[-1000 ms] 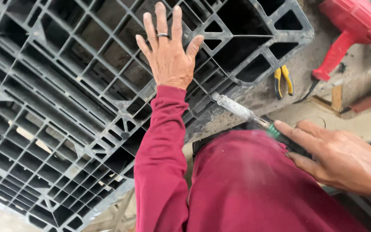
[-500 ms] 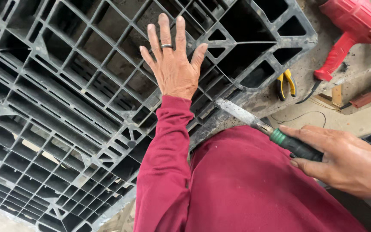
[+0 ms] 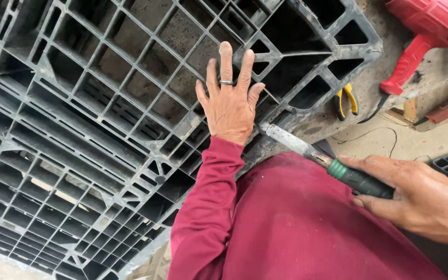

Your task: The person repairs a plastic crate by using a heat tool to weld plastic joints and trimming excess material with pliers and a knife.

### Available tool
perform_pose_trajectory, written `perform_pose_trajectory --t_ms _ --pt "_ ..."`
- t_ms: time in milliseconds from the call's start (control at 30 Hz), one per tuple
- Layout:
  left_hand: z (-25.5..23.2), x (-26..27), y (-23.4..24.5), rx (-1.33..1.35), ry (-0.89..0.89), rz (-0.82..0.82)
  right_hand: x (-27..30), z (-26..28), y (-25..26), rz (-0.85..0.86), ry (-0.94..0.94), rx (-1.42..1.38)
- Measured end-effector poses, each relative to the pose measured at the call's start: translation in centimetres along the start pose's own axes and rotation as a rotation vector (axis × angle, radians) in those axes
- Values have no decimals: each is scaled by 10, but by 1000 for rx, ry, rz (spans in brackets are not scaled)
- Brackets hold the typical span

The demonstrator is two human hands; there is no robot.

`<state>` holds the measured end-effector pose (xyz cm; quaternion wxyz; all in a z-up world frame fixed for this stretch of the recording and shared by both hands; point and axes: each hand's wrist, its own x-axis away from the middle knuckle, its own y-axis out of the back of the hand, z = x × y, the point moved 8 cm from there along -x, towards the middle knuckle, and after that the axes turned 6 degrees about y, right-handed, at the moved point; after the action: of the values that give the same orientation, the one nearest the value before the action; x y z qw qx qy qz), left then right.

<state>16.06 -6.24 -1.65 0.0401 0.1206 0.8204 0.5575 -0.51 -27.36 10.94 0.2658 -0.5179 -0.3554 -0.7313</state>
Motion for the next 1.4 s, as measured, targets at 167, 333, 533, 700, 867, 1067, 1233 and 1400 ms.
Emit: perform_pose_trajectory --t_ms 167,333,533,700,867,1067,1233,1400 --pt "1 -1 -1 9 -29 -22 -3 5 3 -76 220 0" --pt "1 0 -1 33 -37 -48 -8 -24 2 144 25 784" --pt "1 -1 1 51 -23 -61 -19 22 29 -15 628 1314" --pt "2 0 2 80 -27 -78 -12 74 44 -192 880 1615" --pt "5 -1 8 103 3 -88 -13 99 51 -228 1031 1669" --pt "8 2 10 160 -2 -112 -20 85 53 -175 1036 1599" --pt "9 1 4 156 9 -81 -18 80 55 -243 1098 1532" --pt "9 1 3 175 2 -94 -13 81 58 -280 1122 1398"
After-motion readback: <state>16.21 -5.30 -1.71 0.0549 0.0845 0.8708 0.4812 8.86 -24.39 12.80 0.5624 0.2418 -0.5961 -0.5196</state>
